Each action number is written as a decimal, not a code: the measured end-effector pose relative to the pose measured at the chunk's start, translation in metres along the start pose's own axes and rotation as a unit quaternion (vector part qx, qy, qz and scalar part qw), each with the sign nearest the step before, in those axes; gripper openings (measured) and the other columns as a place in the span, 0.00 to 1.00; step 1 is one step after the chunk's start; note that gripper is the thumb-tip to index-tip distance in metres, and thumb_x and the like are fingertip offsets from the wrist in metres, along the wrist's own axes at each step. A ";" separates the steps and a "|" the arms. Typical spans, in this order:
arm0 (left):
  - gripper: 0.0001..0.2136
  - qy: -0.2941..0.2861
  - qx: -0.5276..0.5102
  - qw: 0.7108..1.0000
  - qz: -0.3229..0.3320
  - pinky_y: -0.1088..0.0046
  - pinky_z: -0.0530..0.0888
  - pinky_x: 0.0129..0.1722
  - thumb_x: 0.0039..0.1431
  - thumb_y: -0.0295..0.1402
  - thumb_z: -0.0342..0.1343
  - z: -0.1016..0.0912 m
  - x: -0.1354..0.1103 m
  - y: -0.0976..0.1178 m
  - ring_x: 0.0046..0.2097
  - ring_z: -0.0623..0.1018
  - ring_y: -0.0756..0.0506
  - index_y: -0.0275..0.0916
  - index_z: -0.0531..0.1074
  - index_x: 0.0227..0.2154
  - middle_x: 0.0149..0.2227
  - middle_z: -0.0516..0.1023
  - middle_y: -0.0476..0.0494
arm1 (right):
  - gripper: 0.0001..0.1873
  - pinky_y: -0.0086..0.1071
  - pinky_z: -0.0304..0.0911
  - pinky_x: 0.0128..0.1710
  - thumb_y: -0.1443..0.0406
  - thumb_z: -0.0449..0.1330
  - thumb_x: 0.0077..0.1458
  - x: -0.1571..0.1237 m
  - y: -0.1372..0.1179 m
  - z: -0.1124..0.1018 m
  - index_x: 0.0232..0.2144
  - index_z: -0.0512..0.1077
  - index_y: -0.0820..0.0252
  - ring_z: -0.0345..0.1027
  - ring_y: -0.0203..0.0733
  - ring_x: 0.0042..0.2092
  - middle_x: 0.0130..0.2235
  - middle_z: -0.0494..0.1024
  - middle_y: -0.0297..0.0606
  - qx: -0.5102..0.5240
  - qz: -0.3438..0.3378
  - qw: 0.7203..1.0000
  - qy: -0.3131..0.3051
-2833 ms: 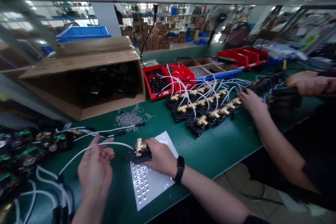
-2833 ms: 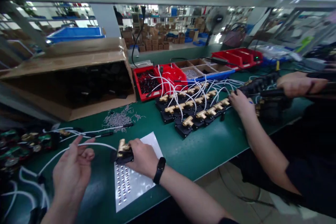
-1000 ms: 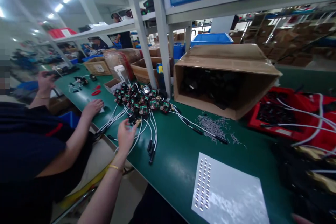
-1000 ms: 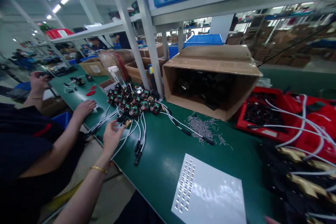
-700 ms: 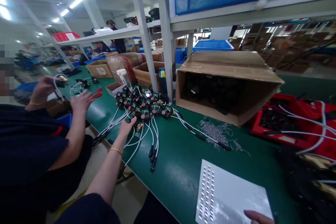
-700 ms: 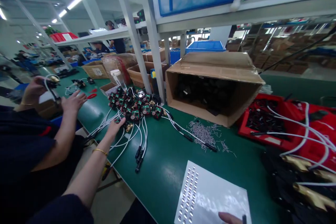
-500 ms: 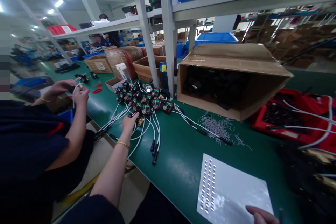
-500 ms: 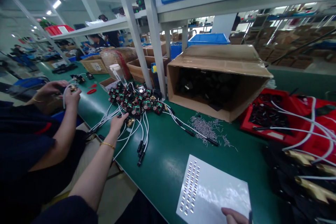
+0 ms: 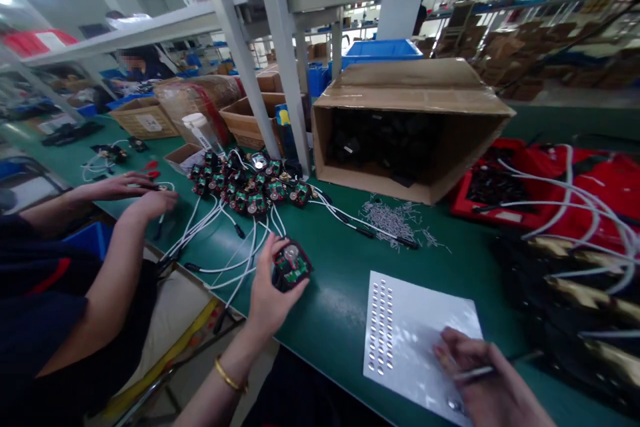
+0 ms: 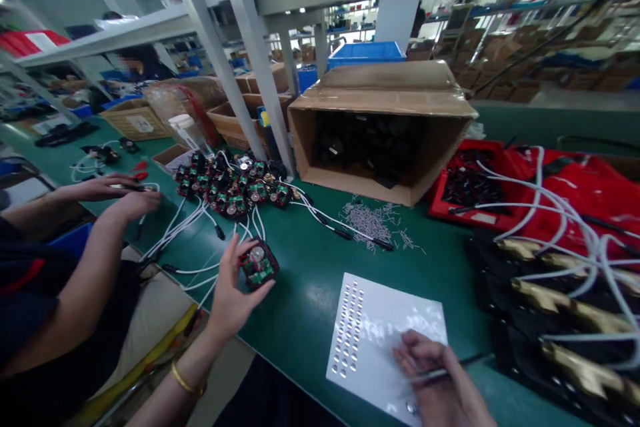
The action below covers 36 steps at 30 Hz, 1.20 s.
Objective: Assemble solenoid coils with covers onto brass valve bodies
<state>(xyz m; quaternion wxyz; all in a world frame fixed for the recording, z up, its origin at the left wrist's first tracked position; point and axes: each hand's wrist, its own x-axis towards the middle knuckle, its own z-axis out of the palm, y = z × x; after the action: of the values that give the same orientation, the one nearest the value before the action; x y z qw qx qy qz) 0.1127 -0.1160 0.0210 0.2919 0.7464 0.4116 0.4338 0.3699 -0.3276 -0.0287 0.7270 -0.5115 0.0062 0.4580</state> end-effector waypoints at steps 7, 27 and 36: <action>0.45 -0.205 -0.106 0.973 -0.004 0.53 0.56 0.60 0.45 0.30 0.64 0.073 -0.032 0.026 0.59 0.61 0.39 0.48 0.40 0.61 0.53 0.66 0.42 | 0.15 0.24 0.62 0.27 0.54 0.63 0.49 -0.003 0.002 0.044 0.29 0.74 0.61 0.49 0.27 0.20 0.18 0.59 0.26 0.099 -0.027 0.994 -0.032; 0.32 -0.264 -0.112 0.958 0.014 0.55 0.55 0.60 0.54 0.34 0.57 0.095 -0.043 0.022 0.63 0.54 0.39 0.48 0.49 0.60 0.62 0.51 0.40 | 0.16 0.35 0.63 0.38 0.62 0.59 0.52 0.000 0.015 0.087 0.45 0.72 0.53 0.68 0.46 0.39 0.39 0.76 0.38 -0.399 -0.243 0.874 -0.135; 0.30 -0.287 -0.270 0.901 -0.182 0.63 0.69 0.49 0.39 0.34 0.64 0.094 -0.013 0.011 0.49 0.71 0.39 0.38 0.62 0.49 0.48 0.70 0.39 | 0.21 0.28 0.60 0.28 0.52 0.54 0.56 0.008 0.007 0.045 0.21 0.72 0.60 0.62 0.35 0.29 0.26 0.70 0.35 -0.094 -0.243 0.963 0.064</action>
<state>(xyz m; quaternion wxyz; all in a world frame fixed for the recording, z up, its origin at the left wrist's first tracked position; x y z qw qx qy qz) 0.1966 -0.1401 -0.0183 0.6614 0.6431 0.3065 0.2346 0.3491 -0.2886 -0.0164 0.7631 -0.5921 -0.1147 0.2322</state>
